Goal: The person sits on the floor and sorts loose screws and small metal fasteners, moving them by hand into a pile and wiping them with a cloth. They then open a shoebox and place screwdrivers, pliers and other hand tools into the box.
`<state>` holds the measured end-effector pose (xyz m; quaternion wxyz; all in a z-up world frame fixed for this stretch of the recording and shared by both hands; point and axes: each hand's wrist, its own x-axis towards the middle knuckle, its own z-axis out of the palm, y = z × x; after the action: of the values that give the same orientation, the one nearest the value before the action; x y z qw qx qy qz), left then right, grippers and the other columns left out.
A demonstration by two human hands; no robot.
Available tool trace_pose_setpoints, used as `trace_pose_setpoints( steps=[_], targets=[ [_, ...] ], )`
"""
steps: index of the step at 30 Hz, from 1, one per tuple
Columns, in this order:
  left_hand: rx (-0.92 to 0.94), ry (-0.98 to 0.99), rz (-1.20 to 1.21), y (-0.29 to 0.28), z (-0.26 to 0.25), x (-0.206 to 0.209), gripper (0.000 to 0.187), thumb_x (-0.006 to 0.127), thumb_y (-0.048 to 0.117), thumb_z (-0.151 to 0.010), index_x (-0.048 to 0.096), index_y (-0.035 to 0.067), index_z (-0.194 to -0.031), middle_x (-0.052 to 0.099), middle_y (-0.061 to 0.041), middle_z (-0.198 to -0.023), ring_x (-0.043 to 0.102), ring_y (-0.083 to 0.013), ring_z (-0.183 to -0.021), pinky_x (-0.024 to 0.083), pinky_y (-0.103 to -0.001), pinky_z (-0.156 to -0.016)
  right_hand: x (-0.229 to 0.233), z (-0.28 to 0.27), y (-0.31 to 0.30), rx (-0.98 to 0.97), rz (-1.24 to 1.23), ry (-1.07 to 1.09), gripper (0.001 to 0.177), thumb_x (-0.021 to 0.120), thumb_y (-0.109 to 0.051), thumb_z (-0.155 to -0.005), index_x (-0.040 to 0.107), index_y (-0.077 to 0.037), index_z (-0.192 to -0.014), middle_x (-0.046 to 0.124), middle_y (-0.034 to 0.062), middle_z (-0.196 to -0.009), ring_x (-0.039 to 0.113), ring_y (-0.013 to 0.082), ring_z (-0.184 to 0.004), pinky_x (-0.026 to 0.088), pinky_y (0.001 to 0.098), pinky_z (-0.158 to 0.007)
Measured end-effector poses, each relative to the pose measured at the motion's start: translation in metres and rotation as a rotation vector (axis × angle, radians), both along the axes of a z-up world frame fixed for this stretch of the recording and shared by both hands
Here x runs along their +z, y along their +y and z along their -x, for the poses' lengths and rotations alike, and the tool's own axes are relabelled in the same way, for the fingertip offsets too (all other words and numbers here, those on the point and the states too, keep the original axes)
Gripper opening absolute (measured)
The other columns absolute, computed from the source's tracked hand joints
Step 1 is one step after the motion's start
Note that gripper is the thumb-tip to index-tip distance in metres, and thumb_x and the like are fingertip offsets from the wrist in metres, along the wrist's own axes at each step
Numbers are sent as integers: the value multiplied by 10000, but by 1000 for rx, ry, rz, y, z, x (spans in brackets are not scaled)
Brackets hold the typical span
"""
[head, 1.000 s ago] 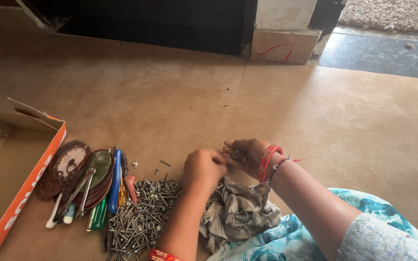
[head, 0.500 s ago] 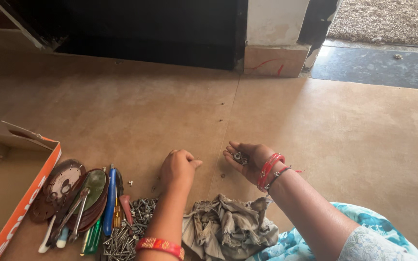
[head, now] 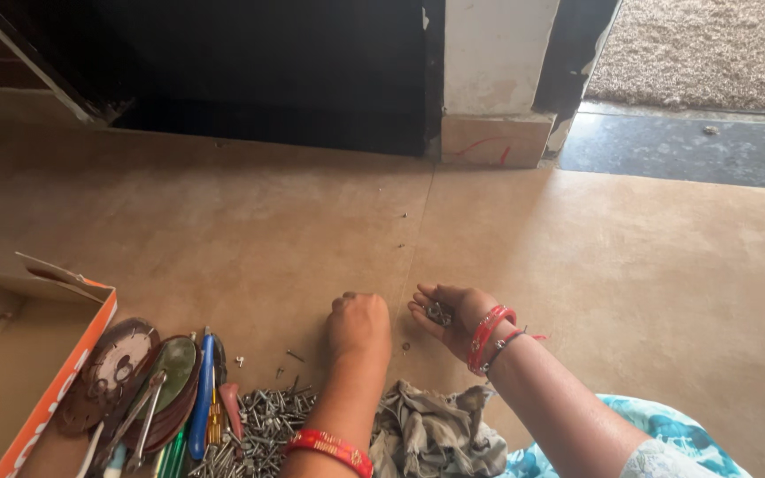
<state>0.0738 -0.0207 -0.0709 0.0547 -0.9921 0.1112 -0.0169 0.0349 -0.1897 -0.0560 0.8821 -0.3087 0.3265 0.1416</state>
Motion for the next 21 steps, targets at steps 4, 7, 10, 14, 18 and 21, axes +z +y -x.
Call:
trace_pose_setpoints(
  steps=[4, 7, 10, 14, 18, 21],
  targets=[
    [0, 22, 14, -1, -6, -3, 161, 604, 89, -913, 763, 65, -917, 735, -156, -1027, 712, -301, -992, 613, -360, -797, 2, -3, 0, 7, 1, 4, 296, 483, -169, -1043, 630, 57, -1167, 683, 150, -1080, 681, 264, -1023, 598, 385, -979],
    [1, 39, 88, 4, -2, 14, 166, 614, 106, -902, 764, 42, -931, 729, -193, -1045, 711, -332, -1004, 603, -385, -823, 2, -1, 0, 9, 10, 3, 307, 482, -162, -1045, 632, 66, -1183, 680, 152, -1093, 680, 251, -1022, 608, 380, -975],
    [37, 157, 336, 7, 6, 43, 190, 659, 177, -878, 757, 29, -942, 722, -220, -1051, 705, -364, -1010, 573, -442, -871, -2, -4, 0, -3, -12, 23, 314, 474, -166, -1047, 624, 68, -1192, 675, 163, -1115, 688, 253, -1024, 612, 371, -963],
    [-37, 372, 612, -13, 16, 80, 222, 719, 255, -812, 768, 73, -929, 746, -173, -1008, 722, -334, -983, 566, -443, -881, -13, -9, 1, 13, -19, -33, 321, 454, -194, -1041, 628, 30, -1191, 689, 128, -1127, 679, 227, -1033, 577, 380, -937],
    [-11, 416, 830, -27, 2, 98, 160, 711, 251, -837, 772, 137, -932, 761, -129, -951, 747, -302, -936, 583, -435, -843, -11, -15, -1, -78, -134, -36, 315, 445, -148, -1063, 577, 94, -1217, 637, 185, -1174, 659, 282, -1078, 570, 418, -1010],
    [30, 64, 807, -31, -29, 90, 191, 679, 230, -898, 793, 140, -1022, 754, -114, -1074, 698, -311, -1030, 554, -442, -884, -4, -19, -15, -183, -224, -21, 325, 453, -142, -1058, 582, 94, -1240, 622, 182, -1218, 650, 289, -1117, 544, 401, -1026]
  ],
)
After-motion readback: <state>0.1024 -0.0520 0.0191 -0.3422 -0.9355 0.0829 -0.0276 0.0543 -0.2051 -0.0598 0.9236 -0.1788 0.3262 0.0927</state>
